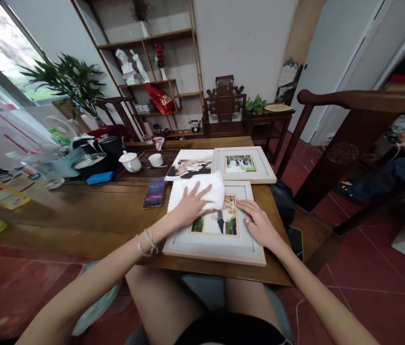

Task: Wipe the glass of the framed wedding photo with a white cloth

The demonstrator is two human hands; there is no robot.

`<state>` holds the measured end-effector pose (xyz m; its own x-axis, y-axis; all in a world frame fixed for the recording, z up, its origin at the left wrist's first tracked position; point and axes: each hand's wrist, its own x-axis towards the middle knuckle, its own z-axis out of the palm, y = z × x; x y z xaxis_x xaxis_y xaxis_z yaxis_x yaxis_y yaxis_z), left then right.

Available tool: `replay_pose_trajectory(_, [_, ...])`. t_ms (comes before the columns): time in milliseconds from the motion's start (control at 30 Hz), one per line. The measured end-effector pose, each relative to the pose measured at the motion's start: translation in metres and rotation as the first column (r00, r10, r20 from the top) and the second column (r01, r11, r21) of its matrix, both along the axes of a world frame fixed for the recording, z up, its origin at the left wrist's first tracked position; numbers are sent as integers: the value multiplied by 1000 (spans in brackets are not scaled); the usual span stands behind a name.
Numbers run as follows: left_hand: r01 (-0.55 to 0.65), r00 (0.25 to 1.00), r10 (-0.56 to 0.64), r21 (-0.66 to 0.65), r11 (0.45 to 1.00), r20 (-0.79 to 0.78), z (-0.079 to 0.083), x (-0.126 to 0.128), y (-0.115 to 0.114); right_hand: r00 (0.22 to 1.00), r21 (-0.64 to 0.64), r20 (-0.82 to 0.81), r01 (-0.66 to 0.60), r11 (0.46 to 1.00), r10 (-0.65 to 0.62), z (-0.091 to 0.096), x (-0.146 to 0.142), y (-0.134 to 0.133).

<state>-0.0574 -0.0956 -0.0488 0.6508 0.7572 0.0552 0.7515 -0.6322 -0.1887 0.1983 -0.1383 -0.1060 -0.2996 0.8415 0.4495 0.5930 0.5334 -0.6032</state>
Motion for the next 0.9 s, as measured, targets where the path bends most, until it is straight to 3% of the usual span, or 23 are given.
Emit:
replay_pose_trajectory(267, [163,983,-177,-207,965,-51,27,-27,-103,999,18,-36,0,1000,1,0,-1,-1])
replay_pose_trajectory(400, [217,974,-226,-224,950,-18,28,-23,-125,999,10,-37,6,1000,-6,1,-2,-2])
replay_pose_trajectory(500, [156,987,-158,-172,973,5,15,-12,-107,999,6,-41,8,1000,-8,1,-2,-1])
replay_pose_trajectory(633, [-3,999,3,-17,1000,35,-2,0,-53,999,9,-42,3,1000,-3,0,-1,-1])
replay_pose_trajectory(733, [-66,996,60,91,994,68,-7,5,-13,999,14,-35,-16,1000,17,-1,1,0])
replay_pose_trajectory(833, [-72,996,68,89,993,54,-6,10,10,999,15,-29,-29,999,29,-2,2,1])
replay_pose_trajectory(900, [-34,999,33,45,998,22,-3,12,11,999,13,-25,-26,1000,27,-2,2,1])
